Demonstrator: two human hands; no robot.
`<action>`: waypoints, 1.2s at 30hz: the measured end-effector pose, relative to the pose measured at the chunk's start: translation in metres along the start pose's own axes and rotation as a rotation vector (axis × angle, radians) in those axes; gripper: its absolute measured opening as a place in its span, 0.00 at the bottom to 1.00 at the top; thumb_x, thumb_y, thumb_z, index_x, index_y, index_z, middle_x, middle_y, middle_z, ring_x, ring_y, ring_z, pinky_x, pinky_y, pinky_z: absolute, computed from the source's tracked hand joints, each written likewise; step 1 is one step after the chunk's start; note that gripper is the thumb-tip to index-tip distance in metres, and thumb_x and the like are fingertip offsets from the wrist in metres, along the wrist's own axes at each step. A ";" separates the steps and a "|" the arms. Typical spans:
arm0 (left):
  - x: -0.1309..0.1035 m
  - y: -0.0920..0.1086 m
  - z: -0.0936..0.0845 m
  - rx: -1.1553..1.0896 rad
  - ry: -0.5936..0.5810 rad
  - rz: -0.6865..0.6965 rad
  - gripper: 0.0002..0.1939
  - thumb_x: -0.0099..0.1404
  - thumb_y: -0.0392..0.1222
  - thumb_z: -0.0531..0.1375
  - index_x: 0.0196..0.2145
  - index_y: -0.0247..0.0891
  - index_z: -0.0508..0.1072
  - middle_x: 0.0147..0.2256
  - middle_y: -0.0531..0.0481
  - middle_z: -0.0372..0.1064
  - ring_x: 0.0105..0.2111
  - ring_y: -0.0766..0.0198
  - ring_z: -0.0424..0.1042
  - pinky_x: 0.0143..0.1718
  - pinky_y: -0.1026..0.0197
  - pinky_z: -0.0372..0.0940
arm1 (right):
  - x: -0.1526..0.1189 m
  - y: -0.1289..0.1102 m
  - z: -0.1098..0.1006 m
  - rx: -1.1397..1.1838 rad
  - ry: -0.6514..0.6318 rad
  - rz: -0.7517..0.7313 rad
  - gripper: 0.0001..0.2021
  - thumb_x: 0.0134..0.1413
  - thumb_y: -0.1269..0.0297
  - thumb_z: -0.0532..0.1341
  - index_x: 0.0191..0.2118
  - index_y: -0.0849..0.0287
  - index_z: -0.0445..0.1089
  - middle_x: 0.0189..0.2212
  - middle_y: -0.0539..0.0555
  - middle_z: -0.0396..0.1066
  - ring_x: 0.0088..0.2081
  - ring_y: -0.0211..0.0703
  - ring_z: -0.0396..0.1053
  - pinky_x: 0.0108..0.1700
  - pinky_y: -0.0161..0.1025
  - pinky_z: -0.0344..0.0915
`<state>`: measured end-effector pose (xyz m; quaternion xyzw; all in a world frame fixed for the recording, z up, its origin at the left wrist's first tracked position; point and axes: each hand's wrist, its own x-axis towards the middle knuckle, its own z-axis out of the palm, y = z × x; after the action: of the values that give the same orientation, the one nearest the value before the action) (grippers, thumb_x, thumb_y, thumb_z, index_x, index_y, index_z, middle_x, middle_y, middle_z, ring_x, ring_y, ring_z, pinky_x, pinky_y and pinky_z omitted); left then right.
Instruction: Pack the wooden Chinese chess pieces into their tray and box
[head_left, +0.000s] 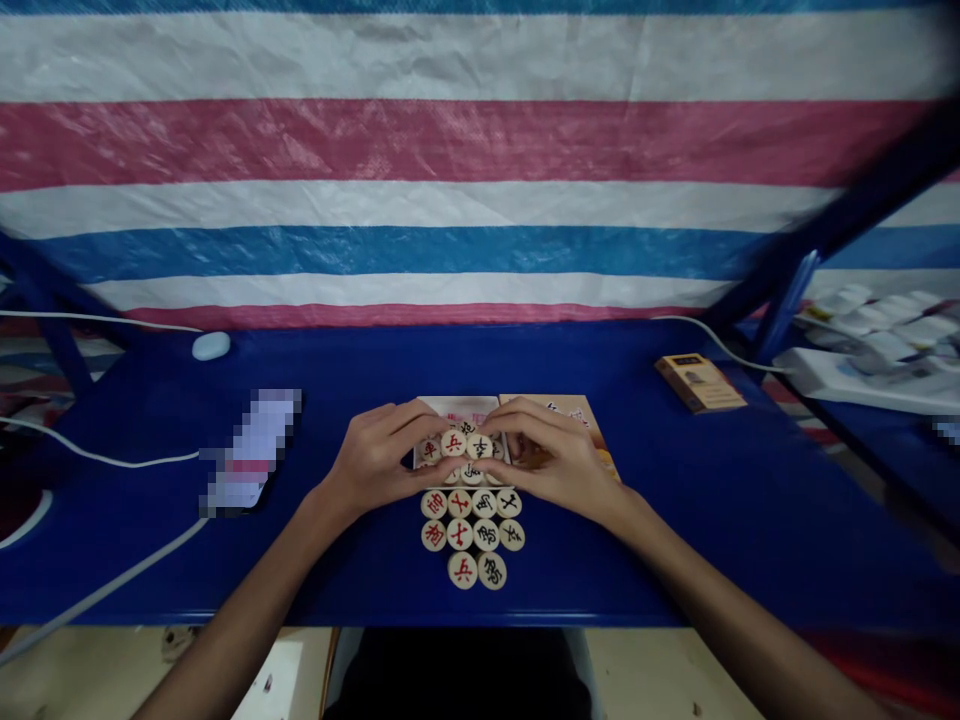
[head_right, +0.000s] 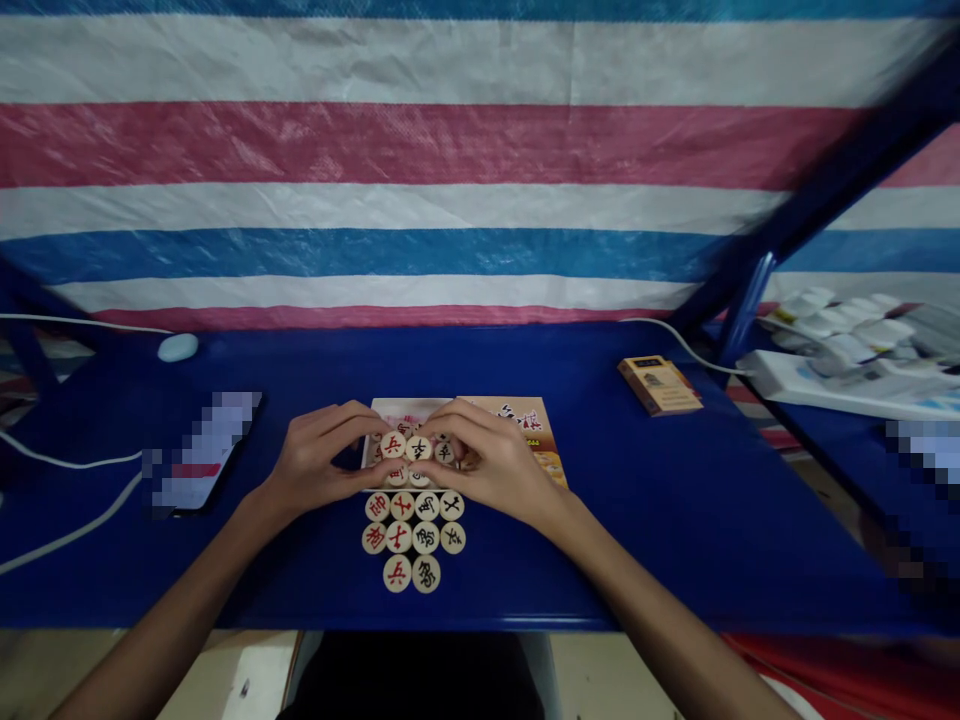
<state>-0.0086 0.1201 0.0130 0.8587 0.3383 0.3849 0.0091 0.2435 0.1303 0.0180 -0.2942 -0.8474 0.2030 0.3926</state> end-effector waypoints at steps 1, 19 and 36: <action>0.001 -0.001 0.001 0.006 -0.018 -0.015 0.12 0.65 0.47 0.66 0.44 0.42 0.74 0.39 0.50 0.77 0.34 0.63 0.74 0.37 0.59 0.68 | 0.001 0.001 -0.001 0.003 -0.004 0.017 0.13 0.59 0.56 0.67 0.47 0.53 0.74 0.38 0.52 0.75 0.28 0.37 0.67 0.32 0.39 0.69; 0.000 -0.016 0.011 0.188 -0.091 -0.347 0.12 0.66 0.40 0.65 0.48 0.44 0.75 0.54 0.44 0.70 0.56 0.47 0.68 0.51 0.43 0.70 | 0.004 0.019 0.009 -0.542 -0.048 0.101 0.12 0.68 0.61 0.58 0.50 0.58 0.73 0.40 0.58 0.73 0.40 0.49 0.67 0.41 0.46 0.66; 0.010 -0.003 -0.001 0.038 0.086 -0.239 0.09 0.69 0.35 0.61 0.46 0.41 0.76 0.46 0.48 0.72 0.47 0.60 0.73 0.51 0.53 0.69 | 0.001 -0.008 -0.001 -0.454 0.103 0.091 0.09 0.67 0.67 0.58 0.47 0.57 0.75 0.38 0.55 0.73 0.38 0.45 0.68 0.41 0.45 0.65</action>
<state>-0.0067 0.1279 0.0193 0.7949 0.4457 0.4110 0.0242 0.2413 0.1253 0.0240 -0.4231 -0.8359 0.0094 0.3496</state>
